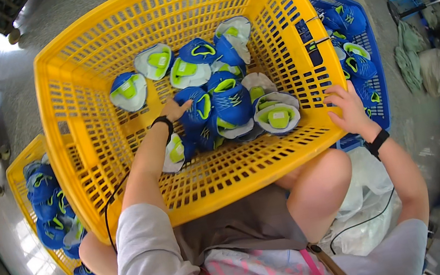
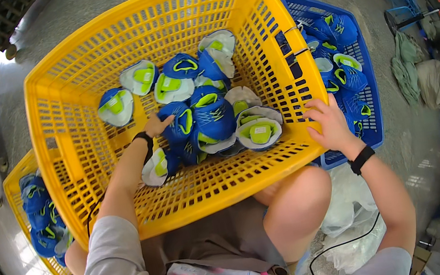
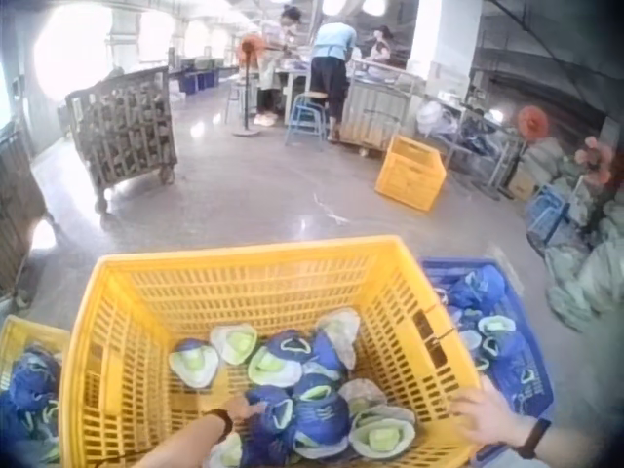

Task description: Sorting and inspecting blue shoe uppers between multiple yellow and blue plastic crates.

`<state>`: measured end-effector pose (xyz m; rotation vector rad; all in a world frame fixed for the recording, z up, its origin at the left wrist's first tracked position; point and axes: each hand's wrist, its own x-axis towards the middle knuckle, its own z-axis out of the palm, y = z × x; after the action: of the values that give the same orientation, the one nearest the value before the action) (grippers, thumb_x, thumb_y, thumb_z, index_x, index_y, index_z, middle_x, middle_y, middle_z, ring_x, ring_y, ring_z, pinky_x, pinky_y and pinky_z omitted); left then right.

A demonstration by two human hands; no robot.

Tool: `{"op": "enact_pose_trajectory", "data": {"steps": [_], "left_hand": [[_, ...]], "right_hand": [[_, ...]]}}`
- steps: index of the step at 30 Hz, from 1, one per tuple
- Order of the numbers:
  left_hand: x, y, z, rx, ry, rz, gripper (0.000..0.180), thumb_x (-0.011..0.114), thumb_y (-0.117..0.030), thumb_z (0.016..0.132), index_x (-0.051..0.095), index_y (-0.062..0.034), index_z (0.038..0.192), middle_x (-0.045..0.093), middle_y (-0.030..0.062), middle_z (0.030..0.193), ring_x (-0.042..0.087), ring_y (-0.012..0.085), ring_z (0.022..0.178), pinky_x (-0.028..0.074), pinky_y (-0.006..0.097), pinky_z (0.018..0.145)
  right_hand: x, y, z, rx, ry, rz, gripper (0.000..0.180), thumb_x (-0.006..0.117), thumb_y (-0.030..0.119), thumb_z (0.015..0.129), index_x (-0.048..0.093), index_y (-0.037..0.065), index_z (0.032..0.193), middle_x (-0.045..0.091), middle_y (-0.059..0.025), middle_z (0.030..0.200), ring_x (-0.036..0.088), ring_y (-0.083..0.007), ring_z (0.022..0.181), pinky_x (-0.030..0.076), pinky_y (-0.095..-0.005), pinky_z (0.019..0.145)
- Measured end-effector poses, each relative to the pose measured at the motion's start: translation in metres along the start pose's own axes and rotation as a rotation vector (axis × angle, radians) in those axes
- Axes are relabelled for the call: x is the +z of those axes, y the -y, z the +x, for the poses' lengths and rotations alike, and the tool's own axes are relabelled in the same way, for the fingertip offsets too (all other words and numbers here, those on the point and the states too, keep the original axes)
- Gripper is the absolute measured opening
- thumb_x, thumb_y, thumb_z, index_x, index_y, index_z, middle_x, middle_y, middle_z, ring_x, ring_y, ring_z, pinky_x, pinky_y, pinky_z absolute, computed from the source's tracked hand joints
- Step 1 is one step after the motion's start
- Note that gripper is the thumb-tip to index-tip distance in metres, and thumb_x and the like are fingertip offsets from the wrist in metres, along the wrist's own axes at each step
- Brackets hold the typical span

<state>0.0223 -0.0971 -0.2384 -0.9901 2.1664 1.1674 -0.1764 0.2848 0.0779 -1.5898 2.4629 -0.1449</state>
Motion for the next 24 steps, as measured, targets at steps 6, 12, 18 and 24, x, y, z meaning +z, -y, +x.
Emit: {"op": "enact_pose_trajectory", "data": {"steps": [6,12,18,24], "left_hand": [[0.048,-0.023,-0.032,-0.083,0.109,-1.059,0.088,0.068,-0.041,0.076,0.019,-0.0019,0.137,0.042,0.0169,0.129,0.047,0.0273,0.113,0.043,0.040,0.090],[0.038,-0.041,-0.035,0.060,0.299,-1.232,0.086,0.072,-0.013,0.075,0.015,-0.0108,0.139,0.040,0.0126,0.129,0.045,0.0251,0.113,0.042,0.039,0.091],[0.067,-0.072,-0.055,0.310,0.059,-1.088,0.086,0.068,0.009,0.065,0.024,-0.0073,0.136,0.049,0.0116,0.118,0.050,0.0230,0.107,0.041,0.035,0.091],[-0.043,-0.109,-0.165,0.488,0.217,-1.092,0.081,0.064,0.010,0.067,0.025,-0.0076,0.136,0.049,0.0094,0.120,0.050,0.0218,0.107,0.043,0.036,0.092]], "right_hand": [[-0.001,0.003,0.008,0.011,-0.043,-0.010,0.022,0.064,0.010,0.063,0.058,0.008,0.084,0.052,-0.0075,0.099,0.044,-0.0337,0.095,0.043,-0.0391,0.077],[0.001,0.001,0.015,0.008,-0.102,0.003,0.019,0.064,0.011,0.063,0.058,0.008,0.080,0.053,-0.0070,0.095,0.046,-0.0333,0.092,0.043,-0.0385,0.075],[0.011,-0.004,0.007,-0.048,-0.150,0.009,0.014,0.064,0.011,0.065,0.058,0.007,0.077,0.054,-0.0067,0.091,0.047,-0.0331,0.090,0.043,-0.0386,0.077],[0.016,-0.012,-0.003,-0.080,-0.227,-0.039,0.009,0.062,0.014,0.068,0.059,0.008,0.073,0.054,-0.0053,0.085,0.048,-0.0335,0.087,0.042,-0.0394,0.080]]}}
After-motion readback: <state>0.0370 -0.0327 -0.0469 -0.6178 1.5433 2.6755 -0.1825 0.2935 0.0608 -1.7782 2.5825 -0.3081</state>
